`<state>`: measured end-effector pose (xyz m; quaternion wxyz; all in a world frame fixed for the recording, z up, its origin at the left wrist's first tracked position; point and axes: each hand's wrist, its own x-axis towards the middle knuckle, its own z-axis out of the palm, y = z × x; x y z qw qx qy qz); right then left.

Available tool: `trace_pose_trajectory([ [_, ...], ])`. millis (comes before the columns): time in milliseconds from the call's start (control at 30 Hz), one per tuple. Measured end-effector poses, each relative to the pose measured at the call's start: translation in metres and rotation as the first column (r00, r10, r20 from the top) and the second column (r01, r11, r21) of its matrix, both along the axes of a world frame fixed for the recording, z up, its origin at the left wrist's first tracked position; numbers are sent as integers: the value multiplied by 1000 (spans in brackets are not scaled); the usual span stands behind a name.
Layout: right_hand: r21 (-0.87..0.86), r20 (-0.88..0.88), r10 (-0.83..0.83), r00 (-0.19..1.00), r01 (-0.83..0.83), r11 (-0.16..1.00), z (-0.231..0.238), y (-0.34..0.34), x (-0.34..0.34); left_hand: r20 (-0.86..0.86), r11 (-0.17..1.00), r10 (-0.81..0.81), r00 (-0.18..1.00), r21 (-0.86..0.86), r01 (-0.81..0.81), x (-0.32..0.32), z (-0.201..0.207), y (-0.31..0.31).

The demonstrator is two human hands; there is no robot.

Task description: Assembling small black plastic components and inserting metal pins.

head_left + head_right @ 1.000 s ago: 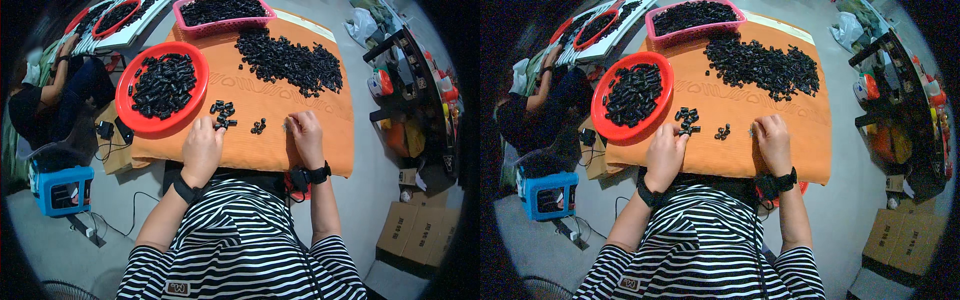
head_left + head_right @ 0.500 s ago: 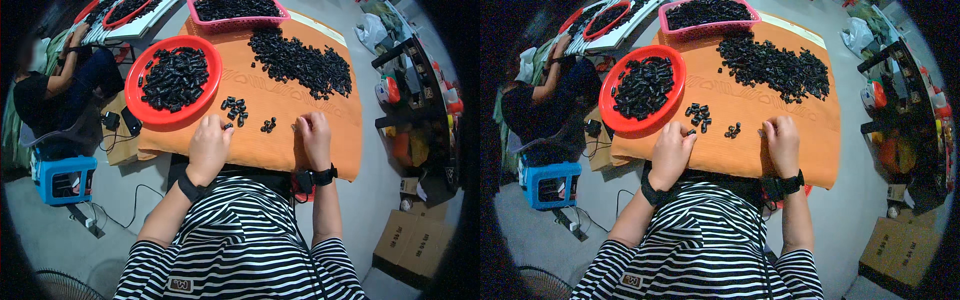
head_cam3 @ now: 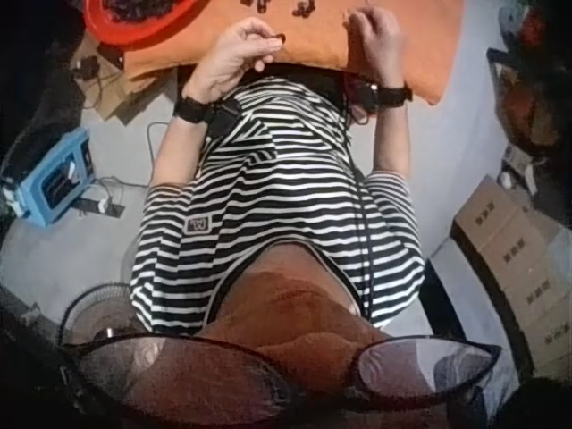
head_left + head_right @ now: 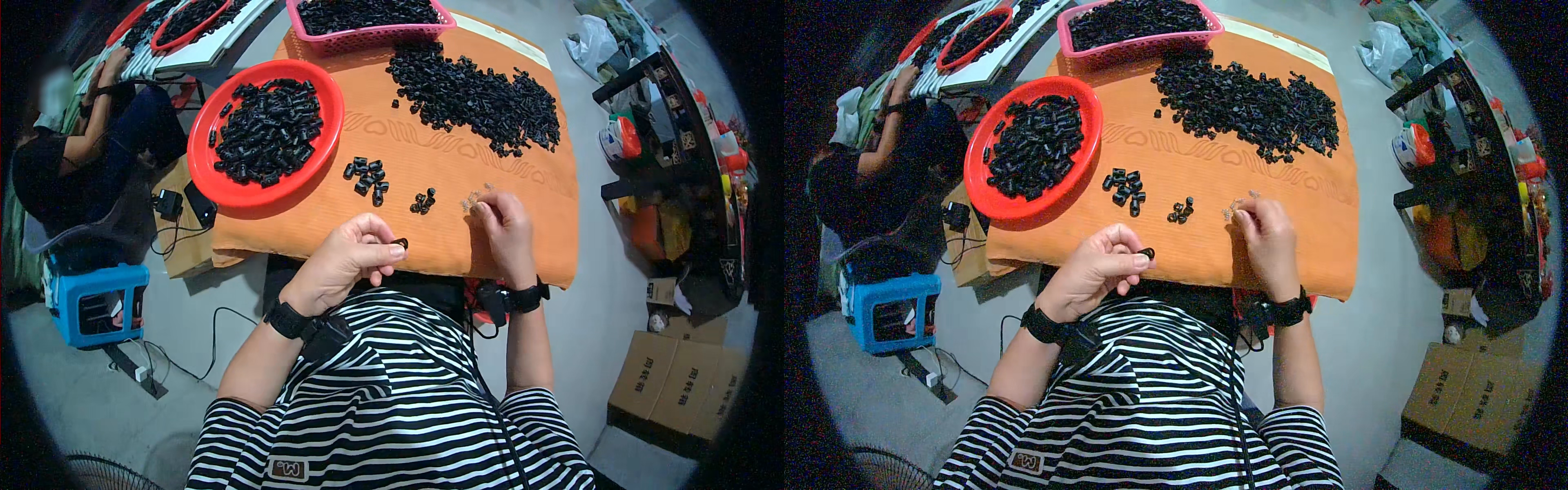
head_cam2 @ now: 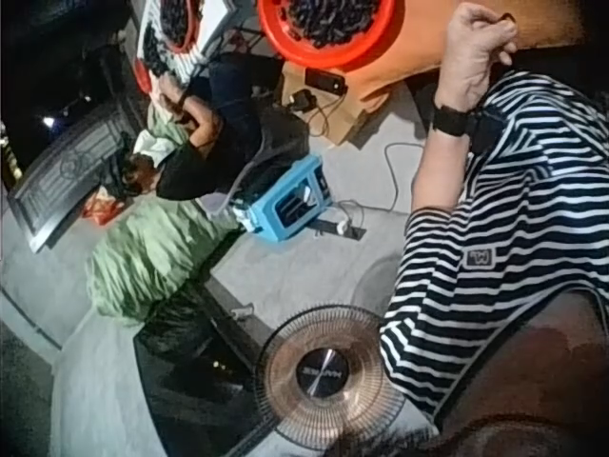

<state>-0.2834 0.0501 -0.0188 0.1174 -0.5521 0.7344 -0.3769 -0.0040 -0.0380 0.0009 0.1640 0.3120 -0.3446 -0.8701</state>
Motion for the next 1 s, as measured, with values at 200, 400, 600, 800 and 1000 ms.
trace_pose_trajectory([
  [200, -27, -138, -42, 990, 39, 999, 5, 2, 11, -137, 988, -7, 991, 150, 28, -2, -3, 6],
  [400, -125, 100, -23, 995, 36, 992, 23, 8, 42, -165, 984, -34, 986, 164, 61, -4, 0, 11],
  [600, -125, 60, 269, 961, -260, 957, 59, 11, 81, -197, 991, -43, 979, 119, 67, -4, 2, 15],
  [800, -125, 141, 308, 941, -292, 948, 61, 13, 91, -155, 1000, -13, 988, 20, 16, -5, 1, 18],
  [1000, -106, 195, 303, 933, -287, 952, 62, 13, 96, -135, 999, 0, 991, -51, -7, -6, -2, 19],
])
